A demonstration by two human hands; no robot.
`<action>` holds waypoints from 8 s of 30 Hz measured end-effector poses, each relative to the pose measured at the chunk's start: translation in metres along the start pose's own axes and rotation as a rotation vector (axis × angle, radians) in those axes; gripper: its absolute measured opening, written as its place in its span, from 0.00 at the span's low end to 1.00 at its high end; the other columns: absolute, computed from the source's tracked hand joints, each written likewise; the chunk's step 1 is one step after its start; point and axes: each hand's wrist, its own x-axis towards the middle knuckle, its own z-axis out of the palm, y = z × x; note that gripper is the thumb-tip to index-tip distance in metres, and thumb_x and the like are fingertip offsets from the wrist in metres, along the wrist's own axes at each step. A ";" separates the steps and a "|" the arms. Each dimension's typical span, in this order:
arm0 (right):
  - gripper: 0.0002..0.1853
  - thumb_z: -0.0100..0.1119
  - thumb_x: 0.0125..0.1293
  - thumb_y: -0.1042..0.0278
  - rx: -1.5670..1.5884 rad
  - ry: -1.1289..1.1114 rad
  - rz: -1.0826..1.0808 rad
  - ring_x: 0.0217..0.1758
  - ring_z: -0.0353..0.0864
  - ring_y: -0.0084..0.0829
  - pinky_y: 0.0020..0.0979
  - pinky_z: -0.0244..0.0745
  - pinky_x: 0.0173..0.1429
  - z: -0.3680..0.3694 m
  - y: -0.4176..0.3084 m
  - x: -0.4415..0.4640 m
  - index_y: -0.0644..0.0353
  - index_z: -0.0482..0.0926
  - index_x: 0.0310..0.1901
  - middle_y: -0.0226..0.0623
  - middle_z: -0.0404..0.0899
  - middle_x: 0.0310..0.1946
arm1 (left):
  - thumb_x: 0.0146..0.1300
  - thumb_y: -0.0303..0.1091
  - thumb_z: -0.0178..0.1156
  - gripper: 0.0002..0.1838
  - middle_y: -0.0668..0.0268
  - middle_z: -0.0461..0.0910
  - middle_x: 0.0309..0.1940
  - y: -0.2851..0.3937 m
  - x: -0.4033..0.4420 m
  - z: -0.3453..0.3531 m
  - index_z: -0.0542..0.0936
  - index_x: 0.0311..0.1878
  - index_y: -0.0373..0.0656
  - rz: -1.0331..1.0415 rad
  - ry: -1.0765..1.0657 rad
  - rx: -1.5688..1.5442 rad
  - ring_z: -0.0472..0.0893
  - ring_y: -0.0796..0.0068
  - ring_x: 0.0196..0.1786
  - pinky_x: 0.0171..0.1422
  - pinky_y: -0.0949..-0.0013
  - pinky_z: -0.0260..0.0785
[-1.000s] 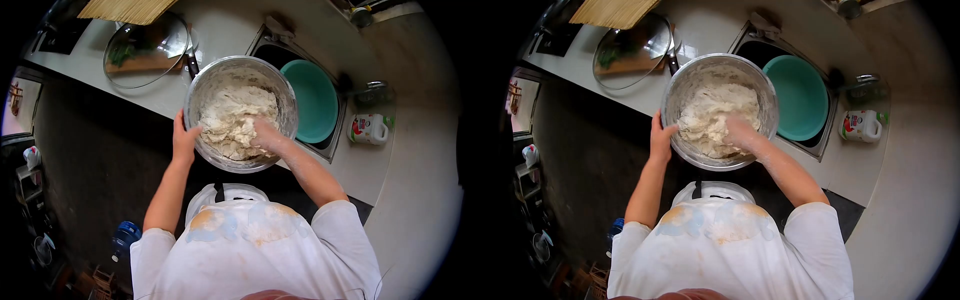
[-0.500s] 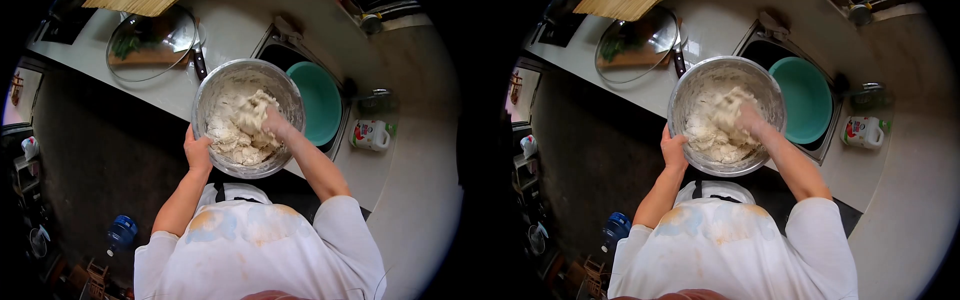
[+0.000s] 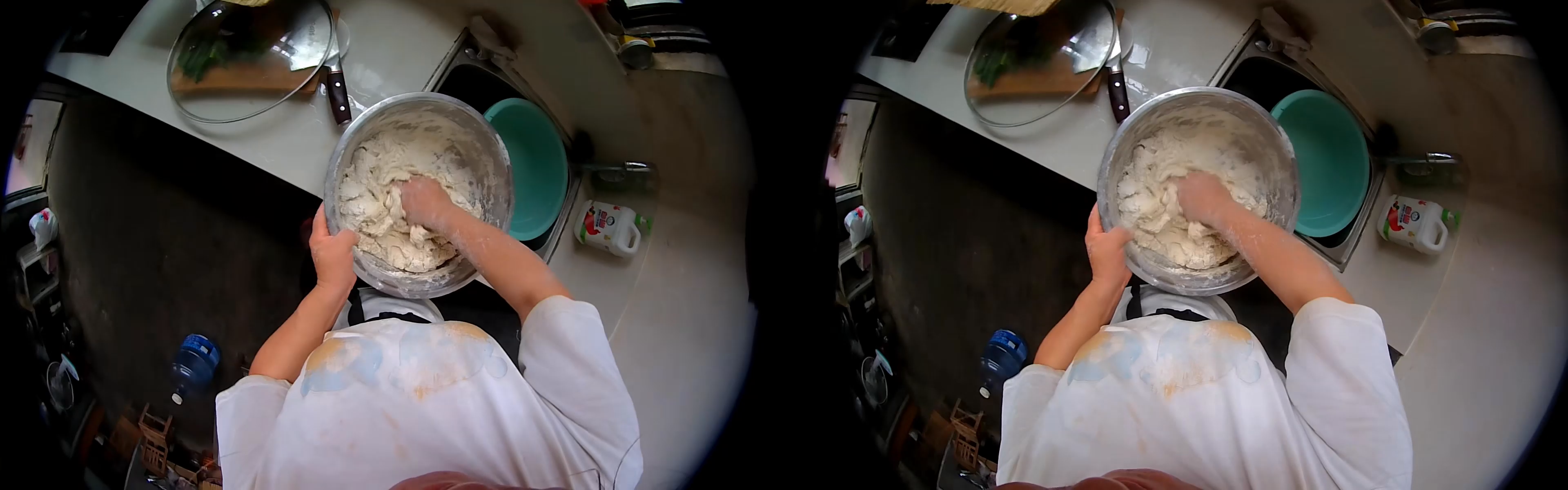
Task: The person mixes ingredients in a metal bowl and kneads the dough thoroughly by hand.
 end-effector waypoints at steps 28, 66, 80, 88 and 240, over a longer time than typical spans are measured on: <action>0.25 0.67 0.37 0.70 0.296 0.164 -0.033 0.46 0.73 0.42 0.35 0.68 0.53 0.005 -0.025 -0.079 0.67 0.74 0.42 0.47 0.76 0.37 | 0.33 0.14 0.46 0.32 0.61 0.75 0.43 0.004 0.001 0.011 0.71 0.51 0.33 0.089 0.064 0.025 0.76 0.68 0.44 0.48 0.72 0.67; 0.12 0.61 0.36 0.74 0.560 0.390 0.113 0.41 0.75 0.47 0.38 0.72 0.47 0.039 -0.003 -0.068 0.66 0.77 0.28 0.52 0.76 0.32 | 0.47 0.28 0.51 0.13 0.53 0.79 0.27 0.008 0.149 0.071 0.79 0.35 0.33 0.509 -1.289 2.200 0.78 0.53 0.33 0.44 0.65 0.70; 0.11 0.52 0.48 0.72 0.341 0.334 0.139 0.43 0.76 0.41 0.37 0.73 0.43 0.047 -0.008 -0.052 0.60 0.77 0.36 0.45 0.77 0.37 | 0.49 0.24 0.53 0.14 0.54 0.78 0.38 0.008 0.034 0.092 0.79 0.40 0.40 0.608 -1.074 1.635 0.77 0.59 0.44 0.50 0.66 0.67; 0.13 0.48 0.52 0.68 0.523 0.711 0.055 0.42 0.77 0.41 0.36 0.74 0.43 0.084 -0.008 -0.032 0.58 0.77 0.39 0.43 0.78 0.39 | 0.47 0.27 0.52 0.12 0.53 0.78 0.34 0.008 0.016 0.098 0.81 0.36 0.41 0.630 -1.063 1.424 0.77 0.54 0.38 0.45 0.62 0.69; 0.23 0.63 0.40 0.70 0.381 0.178 0.094 0.55 0.67 0.44 0.35 0.62 0.61 -0.029 -0.019 -0.061 0.66 0.75 0.43 0.49 0.76 0.38 | 0.41 0.17 0.48 0.24 0.64 0.76 0.38 0.021 0.024 0.000 0.74 0.47 0.31 0.057 -0.064 0.116 0.75 0.76 0.39 0.46 0.78 0.65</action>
